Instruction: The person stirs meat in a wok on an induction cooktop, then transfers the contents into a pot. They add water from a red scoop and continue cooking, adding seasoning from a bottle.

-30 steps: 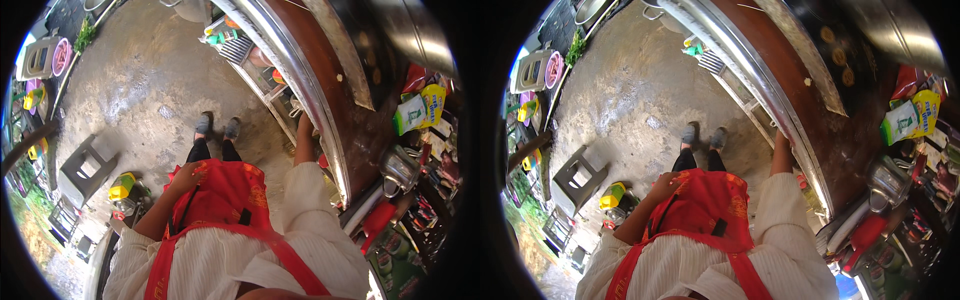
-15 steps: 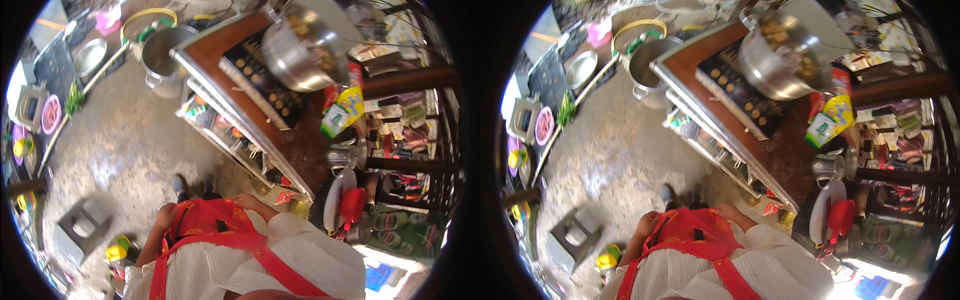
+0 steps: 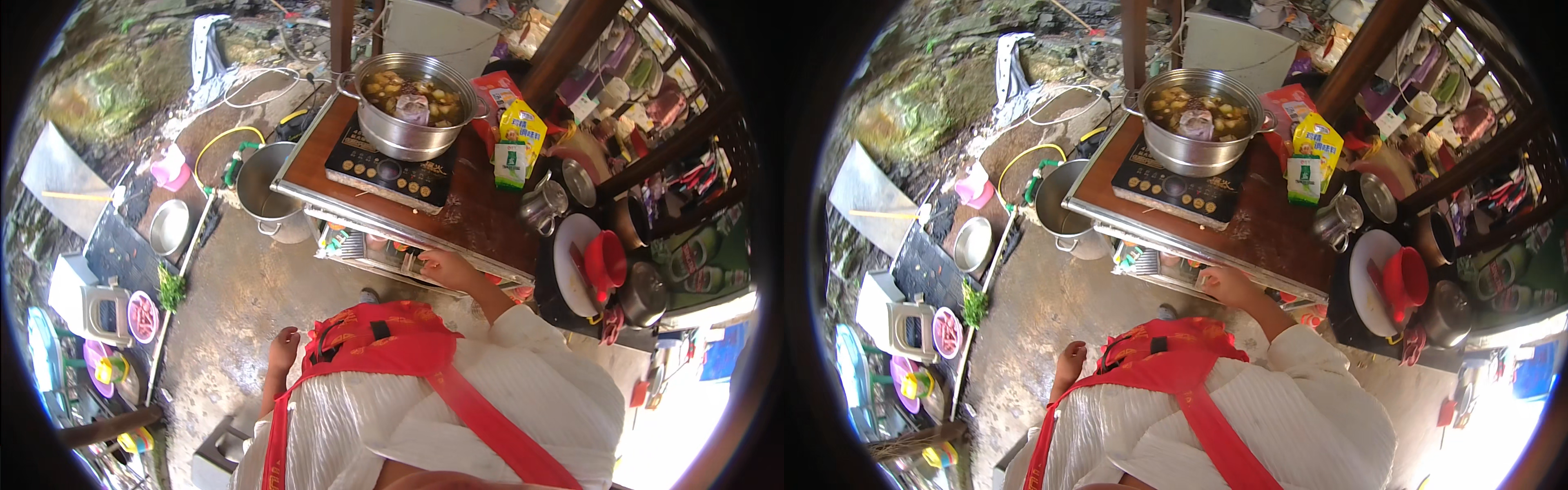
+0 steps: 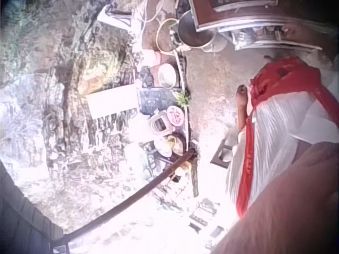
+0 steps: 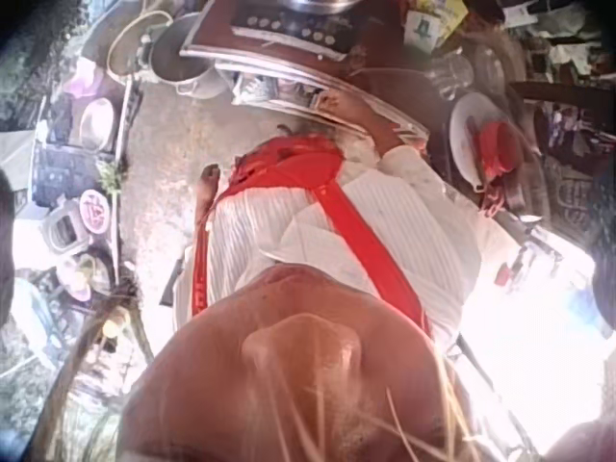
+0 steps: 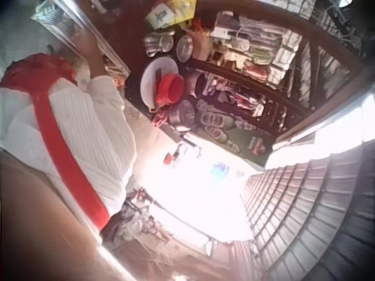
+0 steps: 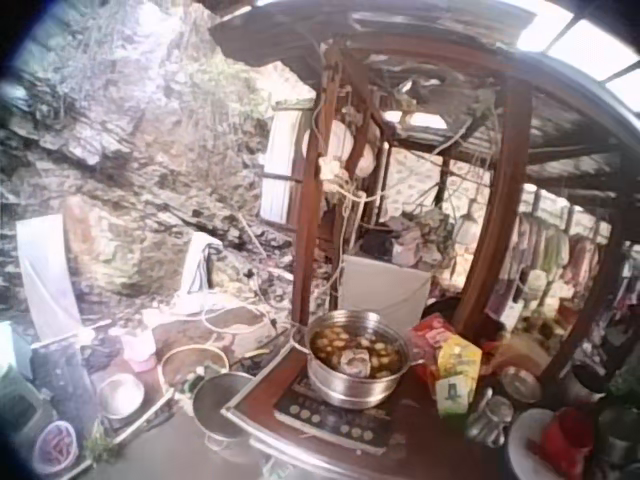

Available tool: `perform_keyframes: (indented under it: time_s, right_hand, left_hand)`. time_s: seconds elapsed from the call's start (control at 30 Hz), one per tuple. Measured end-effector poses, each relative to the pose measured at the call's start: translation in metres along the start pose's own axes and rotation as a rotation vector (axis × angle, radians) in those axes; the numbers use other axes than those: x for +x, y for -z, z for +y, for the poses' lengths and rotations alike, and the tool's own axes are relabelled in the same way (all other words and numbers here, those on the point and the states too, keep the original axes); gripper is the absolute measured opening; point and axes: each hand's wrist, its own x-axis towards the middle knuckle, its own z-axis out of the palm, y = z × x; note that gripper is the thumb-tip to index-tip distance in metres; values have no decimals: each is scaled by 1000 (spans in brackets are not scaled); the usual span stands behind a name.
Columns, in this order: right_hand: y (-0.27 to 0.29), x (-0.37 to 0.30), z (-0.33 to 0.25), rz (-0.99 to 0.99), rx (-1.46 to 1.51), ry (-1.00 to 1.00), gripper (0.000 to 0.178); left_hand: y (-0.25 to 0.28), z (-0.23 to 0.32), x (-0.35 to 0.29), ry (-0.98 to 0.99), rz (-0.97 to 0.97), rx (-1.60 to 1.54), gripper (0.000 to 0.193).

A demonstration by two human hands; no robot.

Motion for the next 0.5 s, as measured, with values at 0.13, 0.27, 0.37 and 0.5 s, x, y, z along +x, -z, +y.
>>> perform_keyframes:
  time_s: [0.13, 0.27, 0.37, 0.5]
  right_hand:
    - [28, 15, 7, -49, 28, -104, 46]
    - [36, 47, 19, -71, 87, -87, 47]
    - [41, 70, 25, -94, 85, 30, 48]
    - [51, 94, 23, -162, 90, 63, 48]
  left_hand:
    - [4, 17, 24, 51, -63, 16, 38]
    - [18, 35, 42, 83, -56, 74, 39]
    - [26, 47, 54, 121, -93, 36, 38]
    - [34, 65, 69, 69, -46, 200, 38]
